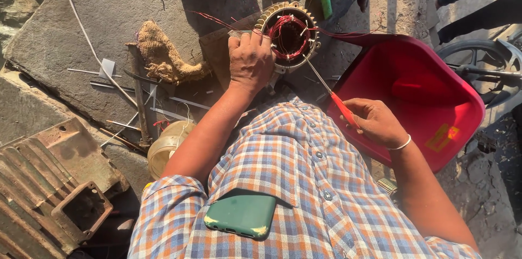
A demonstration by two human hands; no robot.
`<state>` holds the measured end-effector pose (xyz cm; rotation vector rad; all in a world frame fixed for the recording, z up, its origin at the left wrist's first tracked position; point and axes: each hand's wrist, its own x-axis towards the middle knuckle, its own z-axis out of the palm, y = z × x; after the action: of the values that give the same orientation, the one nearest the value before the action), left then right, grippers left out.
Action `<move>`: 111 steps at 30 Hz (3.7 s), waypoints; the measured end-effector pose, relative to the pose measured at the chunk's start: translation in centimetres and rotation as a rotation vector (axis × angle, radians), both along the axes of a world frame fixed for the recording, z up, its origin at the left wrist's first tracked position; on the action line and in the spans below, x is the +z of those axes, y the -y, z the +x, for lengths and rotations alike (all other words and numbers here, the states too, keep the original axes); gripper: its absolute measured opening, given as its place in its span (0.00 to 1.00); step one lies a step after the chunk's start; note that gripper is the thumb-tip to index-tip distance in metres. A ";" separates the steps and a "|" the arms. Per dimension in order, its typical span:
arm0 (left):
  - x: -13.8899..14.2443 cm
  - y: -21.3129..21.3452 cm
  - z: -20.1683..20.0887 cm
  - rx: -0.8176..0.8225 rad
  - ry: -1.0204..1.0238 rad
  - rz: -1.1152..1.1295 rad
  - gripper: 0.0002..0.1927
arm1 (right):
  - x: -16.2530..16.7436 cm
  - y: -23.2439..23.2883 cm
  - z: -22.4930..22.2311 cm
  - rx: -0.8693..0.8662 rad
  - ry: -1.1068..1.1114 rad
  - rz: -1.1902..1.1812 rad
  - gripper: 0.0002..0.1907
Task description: The person sits on the ground with an electric motor stator on their lap, taps wooden wedges into the stator slots with a hammer, then uses scissors to trim excess wire and insulation from the windings, adjusting the copper wires by hand between cuts.
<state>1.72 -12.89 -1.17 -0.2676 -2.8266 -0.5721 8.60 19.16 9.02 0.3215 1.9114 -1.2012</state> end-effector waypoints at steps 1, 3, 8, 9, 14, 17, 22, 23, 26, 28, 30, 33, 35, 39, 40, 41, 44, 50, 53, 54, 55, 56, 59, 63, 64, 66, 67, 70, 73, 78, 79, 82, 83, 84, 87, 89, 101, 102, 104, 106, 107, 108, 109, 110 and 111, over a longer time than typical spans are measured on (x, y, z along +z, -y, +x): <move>0.0 0.5 -0.1 0.018 -0.029 0.029 0.11 | 0.1 0.0 0.0 0.006 0.002 0.017 0.20; 0.3 1.5 -0.3 0.062 -0.061 0.146 0.13 | 0.1 -0.2 -0.1 0.013 0.003 0.047 0.20; 0.8 2.4 0.7 -0.022 0.075 0.343 0.09 | -1.0 -0.1 -0.7 -0.026 0.066 -0.084 0.22; 0.7 2.0 0.8 -0.024 0.073 0.335 0.10 | -1.4 0.1 -0.8 -0.023 0.074 -0.121 0.23; -0.4 0.0 0.9 0.006 0.071 0.274 0.09 | -3.1 0.6 -1.2 -0.073 0.164 -0.273 0.21; -1.4 -0.1 0.9 -0.010 0.055 0.318 0.05 | -4.1 1.0 -1.7 -0.101 0.277 -0.398 0.19; -1.3 0.4 2.6 -0.008 0.005 0.348 0.08 | -4.9 1.4 -2.4 -0.107 0.336 -0.418 0.18; -1.0 0.7 3.0 -0.002 0.022 0.367 0.08 | -4.9 1.5 -2.6 -0.121 0.352 -0.380 0.19; 0.0 1.5 3.3 0.037 0.077 0.420 0.08 | -4.9 1.7 -2.9 -0.133 0.368 -0.296 0.21; 0.4 1.6 2.7 -0.003 0.044 0.440 0.11 | -5.0 1.9 -3.2 -0.135 0.364 -0.282 0.22; 0.5 1.1 2.1 -0.028 0.019 0.427 0.13 | -5.1 2.0 -3.4 -0.152 0.367 -0.297 0.23; 0.1 0.4 1.4 -0.044 0.011 0.359 0.11 | -5.3 2.0 -3.6 -0.178 0.378 -0.298 0.23; -0.4 0.0 1.2 -0.049 0.041 0.323 0.07 | -5.4 2.1 -3.6 -0.168 0.366 -0.301 0.23; -1.5 -0.8 1.5 -0.034 0.039 0.255 0.04 | -5.4 2.5 -3.5 -0.210 0.394 -0.368 0.23; -1.6 -0.9 1.6 -0.029 0.039 0.250 0.04 | -5.3 2.7 -3.4 -0.195 0.377 -0.350 0.23; -1.8 -1.0 1.6 -0.025 0.036 0.245 0.04 | -5.3 2.9 -3.4 -0.178 0.358 -0.333 0.23; -2.2 -1.1 2.0 -0.015 -0.027 0.216 0.07 | -4.9 3.5 -3.3 -0.159 0.348 -0.289 0.23; -2.6 -0.9 2.8 0.002 0.013 0.295 0.06 | -4.1 3.9 -3.2 -0.069 0.242 -0.258 0.22; -2.4 -0.3 3.4 0.018 0.075 0.282 0.06 | -4.1 4.0 -3.3 -0.058 0.232 -0.208 0.21; -2.1 0.0 3.6 0.032 0.085 0.300 0.05 | -4.1 3.9 -3.3 -0.050 0.230 -0.188 0.20; -1.8 0.3 3.7 0.048 0.096 0.319 0.05 | -4.1 3.9 -3.3 -0.049 0.230 -0.179 0.20; -1.5 0.5 3.8 0.065 0.104 0.337 0.05 | -4.1 3.9 -3.3 -0.046 0.227 -0.171 0.19; -0.5 0.8 3.3 -0.003 0.002 0.451 0.11 | -4.1 3.7 -3.3 -0.093 0.264 -0.209 0.18; -0.1 0.5 1.3 -0.060 0.004 0.356 0.11 | -4.0 3.4 -3.1 -0.080 0.256 -0.267 0.17; -0.1 0.5 1.0 -0.070 0.022 0.341 0.10 | -4.1 3.4 -3.1 -0.079 0.257 -0.240 0.17; -0.2 0.6 0.7 -0.089 0.051 0.315 0.09 | -4.2 3.5 -3.0 -0.082 0.260 -0.186 0.17; -0.4 0.5 0.6 -0.097 0.064 0.305 0.08 | -4.2 3.5 -3.0 -0.079 0.252 -0.198 0.17; -0.9 0.1 0.8 -0.094 0.088 0.266 0.08 | -4.4 3.7 -3.1 -0.074 0.242 -0.227 0.18; -1.6 -0.4 1.1 -0.080 0.073 0.184 0.08 | -4.3 3.8 -3.2 -0.091 0.262 -0.259 0.19; -2.3 -0.7 1.5 -0.050 -0.017 0.107 0.10 | -4.3 4.3 -3.1 -0.147 0.268 -0.283 0.19; -2.4 -0.7 1.6 -0.037 -0.007 0.083 0.10 | -4.3 4.4 -3.1 -0.134 0.258 -0.261 0.19; -2.5 -0.8 1.7 -0.014 0.003 0.064 0.09 | -4.3 4.6 -3.1 -0.103 0.237 -0.220 0.19; -2.5 -0.8 1.8 -0.008 0.002 0.066 0.09 | -4.4 4.5 -3.1 -0.098 0.233 -0.222 0.19; -2.5 -0.8 1.8 -0.004 -0.002 0.080 0.09 | -4.4 4.5 -3.2 -0.092 0.226 -0.226 0.19; -2.4 -0.8 1.8 -0.001 0.006 0.119 0.09 | -4.4 4.3 -3.2 -0.109 0.233 -0.288 0.19; -2.4 -0.8 1.8 -0.004 0.032 0.142 0.10 | -4.5 4.3 -3.2 -0.101 0.229 -0.274 0.19; -3.2 -0.8 2.0 0.007 0.023 0.136 0.09 | -4.7 3.6 -3.3 -0.075 0.225 -0.242 0.17; -3.2 -0.8 2.0 0.004 0.046 0.147 0.09 | -4.8 3.6 -3.3 -0.081 0.231 -0.262 0.17; -3.2 -0.8 2.0 0.000 0.091 0.169 0.08 | -5.0 3.8 -3.2 -0.080 0.231 -0.279 0.17; -3.1 -0.8 2.0 0.006 0.040 0.129 0.09 | -5.2 3.9 -3.1 -0.077 0.223 -0.272 0.17; -3.1 -0.8 2.0 0.009 0.014 0.109 0.09 | -5.2 3.9 -3.1 -0.072 0.215 -0.257 0.17; -3.1 -0.8 2.0 0.006 0.025 0.124 0.09 | -5.3 3.9 -3.0 -0.068 0.206 -0.243 0.18; -3.0 -0.8 2.0 0.003 0.035 0.140 0.09 | -5.5 3.9 -3.0 -0.064 0.204 -0.224 0.18; -3.0 -0.8 2.0 0.001 0.044 0.155 0.08 | -5.6 3.9 -3.0 -0.058 0.200 -0.206 0.18; -3.0 -0.8 2.0 -0.001 0.050 0.162 0.09 | -5.8 3.8 -2.9 -0.052 0.198 -0.187 0.19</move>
<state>3.72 -12.08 -4.20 -0.2270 -2.8064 -0.8131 5.72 15.32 3.25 0.3772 1.6167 -1.3206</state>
